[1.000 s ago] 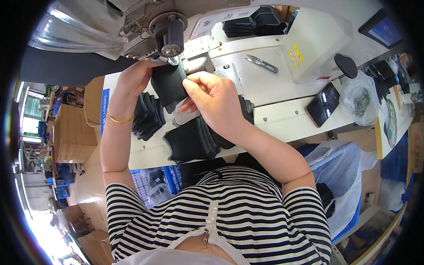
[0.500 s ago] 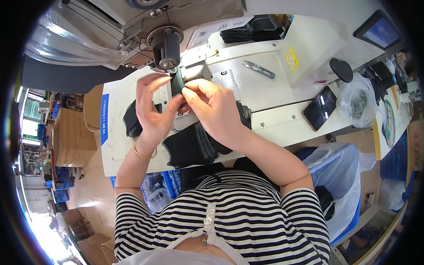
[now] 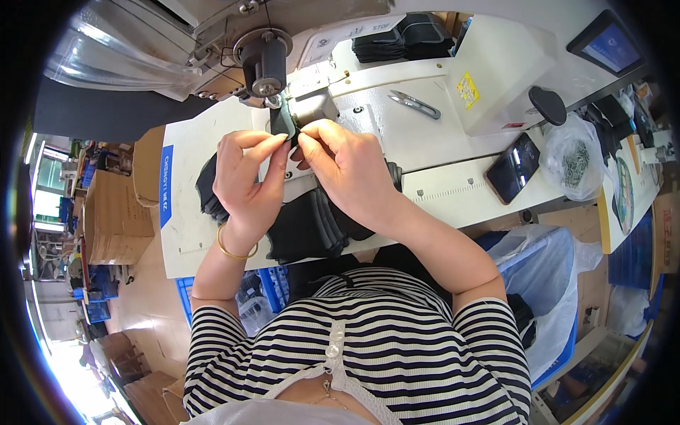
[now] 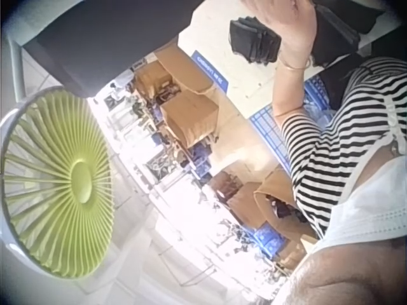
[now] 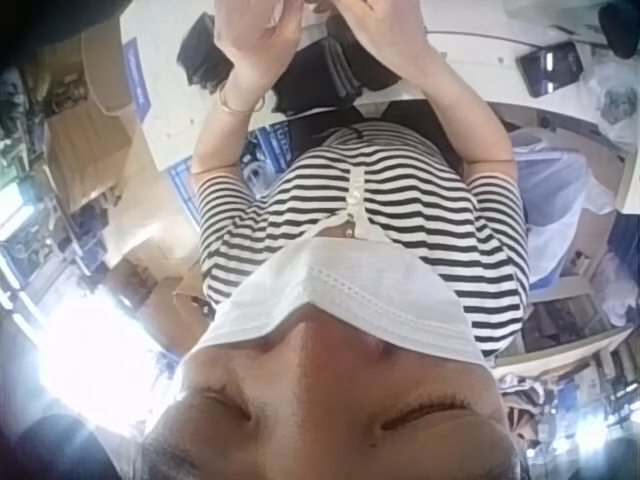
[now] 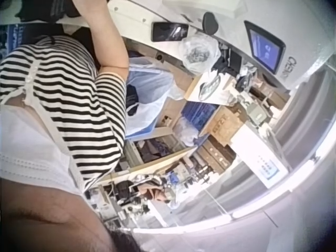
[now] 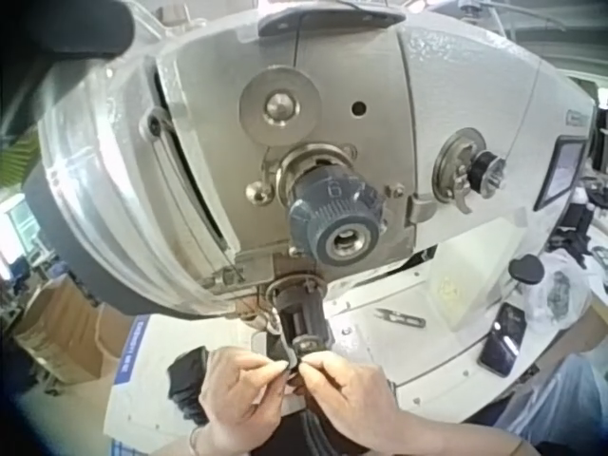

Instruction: Sew together black fabric shoe components using an industrial sewing machine.

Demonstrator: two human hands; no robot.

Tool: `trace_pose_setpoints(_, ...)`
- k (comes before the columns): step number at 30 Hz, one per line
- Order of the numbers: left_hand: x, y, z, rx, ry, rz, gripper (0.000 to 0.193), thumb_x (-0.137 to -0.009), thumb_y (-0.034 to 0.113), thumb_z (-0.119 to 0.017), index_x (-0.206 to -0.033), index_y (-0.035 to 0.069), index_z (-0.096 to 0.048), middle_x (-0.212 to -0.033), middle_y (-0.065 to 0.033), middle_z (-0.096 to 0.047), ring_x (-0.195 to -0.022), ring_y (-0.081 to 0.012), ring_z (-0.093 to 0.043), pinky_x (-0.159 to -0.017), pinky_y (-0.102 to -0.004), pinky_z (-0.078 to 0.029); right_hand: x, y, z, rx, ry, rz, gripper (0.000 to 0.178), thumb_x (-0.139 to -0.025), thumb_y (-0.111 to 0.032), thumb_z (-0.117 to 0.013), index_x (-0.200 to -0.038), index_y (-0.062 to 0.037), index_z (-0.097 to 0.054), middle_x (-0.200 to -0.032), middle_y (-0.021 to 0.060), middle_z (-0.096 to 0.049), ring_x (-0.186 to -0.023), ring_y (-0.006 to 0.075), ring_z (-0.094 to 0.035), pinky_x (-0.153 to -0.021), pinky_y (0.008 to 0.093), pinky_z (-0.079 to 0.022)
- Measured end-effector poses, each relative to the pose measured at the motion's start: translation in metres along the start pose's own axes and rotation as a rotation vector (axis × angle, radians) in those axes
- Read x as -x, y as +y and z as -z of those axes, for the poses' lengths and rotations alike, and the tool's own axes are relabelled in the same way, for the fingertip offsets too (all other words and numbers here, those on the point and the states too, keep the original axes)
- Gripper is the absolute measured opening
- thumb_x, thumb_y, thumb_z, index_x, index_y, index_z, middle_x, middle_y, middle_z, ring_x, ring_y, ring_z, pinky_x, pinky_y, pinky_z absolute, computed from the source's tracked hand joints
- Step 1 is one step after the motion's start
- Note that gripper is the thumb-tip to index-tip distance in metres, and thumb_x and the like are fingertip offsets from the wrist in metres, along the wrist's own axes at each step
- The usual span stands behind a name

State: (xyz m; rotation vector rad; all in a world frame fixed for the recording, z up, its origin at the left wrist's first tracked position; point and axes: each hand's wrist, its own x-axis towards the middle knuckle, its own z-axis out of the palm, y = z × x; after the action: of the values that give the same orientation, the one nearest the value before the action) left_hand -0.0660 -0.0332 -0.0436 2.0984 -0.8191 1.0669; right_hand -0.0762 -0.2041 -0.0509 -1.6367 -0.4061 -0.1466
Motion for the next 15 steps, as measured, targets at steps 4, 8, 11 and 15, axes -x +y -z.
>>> trace_pose_setpoints(4,-0.0042,0.0013,0.0017,-0.137,0.004,-0.218,0.024,-0.067,-0.011,-0.074,-0.089,-0.001,-0.071,-0.084,-0.009,-0.064,-0.075,-0.0253,-0.06,-0.072,-0.0356,-0.048,-0.0014,-0.0014,0.002,0.027,-0.028,0.013,0.019,-0.102,-0.01,-0.053,-0.102,0.0062,-0.065,-0.084,0.0096,-0.072,-0.079,0.0132,-0.07,-0.074,0.027,-0.058)
trace_pose_setpoints(8,-0.0049,0.0001,0.0004,-0.18,0.0,-0.319,0.029,-0.061,-0.01,-0.073,-0.09,-0.002,-0.071,-0.085,-0.0092,-0.063,-0.075,-0.0255,-0.061,-0.072,-0.037,-0.049,-0.002,0.0032,0.0011,0.014,-0.023,0.062,0.019,-0.1,-0.011,-0.054,-0.099,0.0046,-0.064,-0.081,0.0113,-0.072,-0.075,0.0178,-0.072,-0.069,0.0289,-0.056)
trace_pose_setpoints(11,-0.005,0.0004,0.001,-0.206,-0.016,-0.361,0.032,-0.059,-0.007,-0.072,-0.09,-0.003,-0.071,-0.086,-0.0095,-0.063,-0.077,-0.0265,-0.062,-0.073,-0.0389,-0.05,-0.0017,0.0049,0.0003,-0.017,0.003,0.077,0.019,-0.098,-0.013,-0.055,-0.096,0.0033,-0.064,-0.077,0.013,-0.072,-0.071,0.0218,-0.073,-0.065,0.0304,-0.055)
trace_pose_setpoints(15,-0.0043,-0.0005,0.0022,-0.259,-0.032,-0.417,0.029,-0.061,-0.005,-0.071,-0.09,-0.004,-0.071,-0.087,-0.0096,-0.063,-0.079,-0.0268,-0.063,-0.074,-0.04,-0.051,-0.0021,-0.0001,-0.0007,-0.11,0.015,0.003,0.02,-0.097,-0.014,-0.055,-0.094,0.0035,-0.065,-0.076,0.011,-0.071,-0.071,0.0196,-0.073,-0.064,0.0288,-0.055)
